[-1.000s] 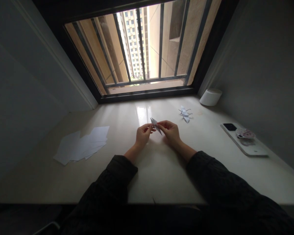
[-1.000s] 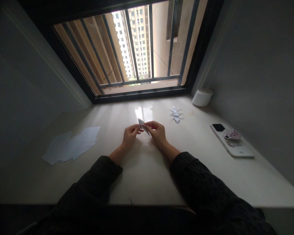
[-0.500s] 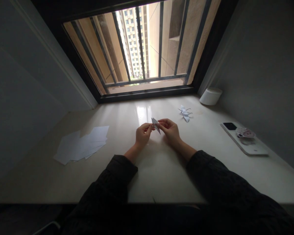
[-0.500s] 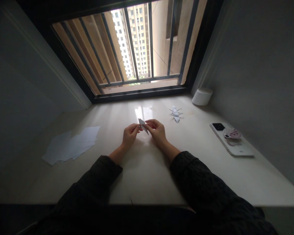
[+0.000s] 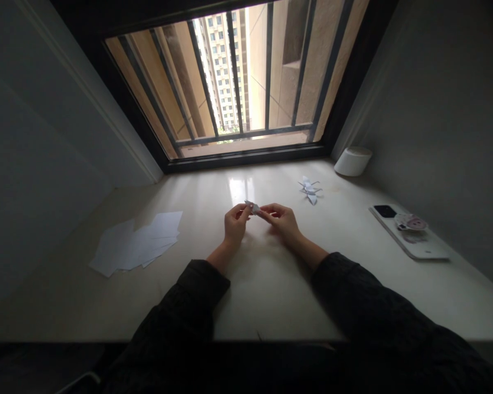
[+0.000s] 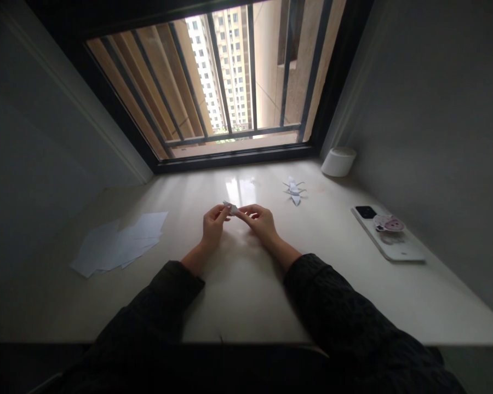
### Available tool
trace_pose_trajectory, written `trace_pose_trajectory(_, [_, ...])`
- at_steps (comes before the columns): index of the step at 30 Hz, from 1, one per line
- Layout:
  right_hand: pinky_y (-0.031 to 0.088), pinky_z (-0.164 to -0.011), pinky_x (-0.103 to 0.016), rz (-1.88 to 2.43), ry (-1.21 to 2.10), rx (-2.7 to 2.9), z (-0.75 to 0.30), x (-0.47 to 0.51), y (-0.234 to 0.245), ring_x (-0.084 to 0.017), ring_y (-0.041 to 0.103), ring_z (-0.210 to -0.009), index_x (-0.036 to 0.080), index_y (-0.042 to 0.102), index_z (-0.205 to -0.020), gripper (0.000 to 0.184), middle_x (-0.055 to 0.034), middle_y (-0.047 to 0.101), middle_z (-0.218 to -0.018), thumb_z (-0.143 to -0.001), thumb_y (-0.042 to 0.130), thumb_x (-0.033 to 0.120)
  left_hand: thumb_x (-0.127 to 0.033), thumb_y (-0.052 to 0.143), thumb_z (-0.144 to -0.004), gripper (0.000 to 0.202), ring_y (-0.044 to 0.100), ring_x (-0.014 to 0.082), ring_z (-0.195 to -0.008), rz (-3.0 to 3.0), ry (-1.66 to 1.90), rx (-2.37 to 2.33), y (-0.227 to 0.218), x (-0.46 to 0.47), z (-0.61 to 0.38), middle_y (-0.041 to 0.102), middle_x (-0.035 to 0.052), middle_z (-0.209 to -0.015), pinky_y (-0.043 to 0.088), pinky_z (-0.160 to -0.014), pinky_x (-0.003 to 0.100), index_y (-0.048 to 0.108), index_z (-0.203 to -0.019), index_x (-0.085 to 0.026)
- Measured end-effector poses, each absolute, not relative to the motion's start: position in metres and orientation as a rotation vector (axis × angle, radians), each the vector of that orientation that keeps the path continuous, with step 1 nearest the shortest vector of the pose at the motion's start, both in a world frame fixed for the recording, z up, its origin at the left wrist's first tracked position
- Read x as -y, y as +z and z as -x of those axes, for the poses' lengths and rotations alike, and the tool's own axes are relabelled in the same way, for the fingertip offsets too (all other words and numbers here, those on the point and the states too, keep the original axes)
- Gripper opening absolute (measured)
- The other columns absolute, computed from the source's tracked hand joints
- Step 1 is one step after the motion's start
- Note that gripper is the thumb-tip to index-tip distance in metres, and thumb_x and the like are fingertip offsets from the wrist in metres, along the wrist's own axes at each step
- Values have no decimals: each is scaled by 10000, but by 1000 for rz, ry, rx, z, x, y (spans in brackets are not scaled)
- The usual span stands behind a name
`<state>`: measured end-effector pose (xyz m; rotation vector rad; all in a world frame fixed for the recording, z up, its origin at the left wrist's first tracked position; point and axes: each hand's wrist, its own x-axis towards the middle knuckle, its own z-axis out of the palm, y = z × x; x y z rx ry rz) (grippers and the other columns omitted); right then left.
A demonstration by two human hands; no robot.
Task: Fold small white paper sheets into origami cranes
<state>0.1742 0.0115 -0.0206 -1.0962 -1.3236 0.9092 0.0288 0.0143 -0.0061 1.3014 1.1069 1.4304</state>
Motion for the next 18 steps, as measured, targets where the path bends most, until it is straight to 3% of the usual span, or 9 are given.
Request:
trace_pose_trajectory(6, [498,-617,-309,1075,737,1414,-174,-6,-14,-169,628,-656,199,709,-762,298,-42,711,-752,-722,691,494,-511,617,-766,364,657,185,-755,-1353,1360,-1151,-7,-14,-28,706,65,-807,487,-622,273,710,-836,-165])
trace_pose_trajectory(14, [527,-758,-342,995,259,1664,-181,-2,-9,-194,652,-852,261,713,-890,120,-44,704,-939,-827,633,324,-583,511,-818,469,661,206,-796,-1529,1249,-1297,-9,-11,-29,712,67,-776,486,-688,296,726,-808,-167])
trace_pose_trajectory(18, [530,-723,-334,921,255,1769,-180,-2,-11,-173,633,-788,289,716,-981,176,-53,668,-997,-818,652,310,-579,503,-824,461,649,187,-738,-1511,1285,-1268,-6,-10,-29,698,45,-729,479,-670,284,713,-805,-169])
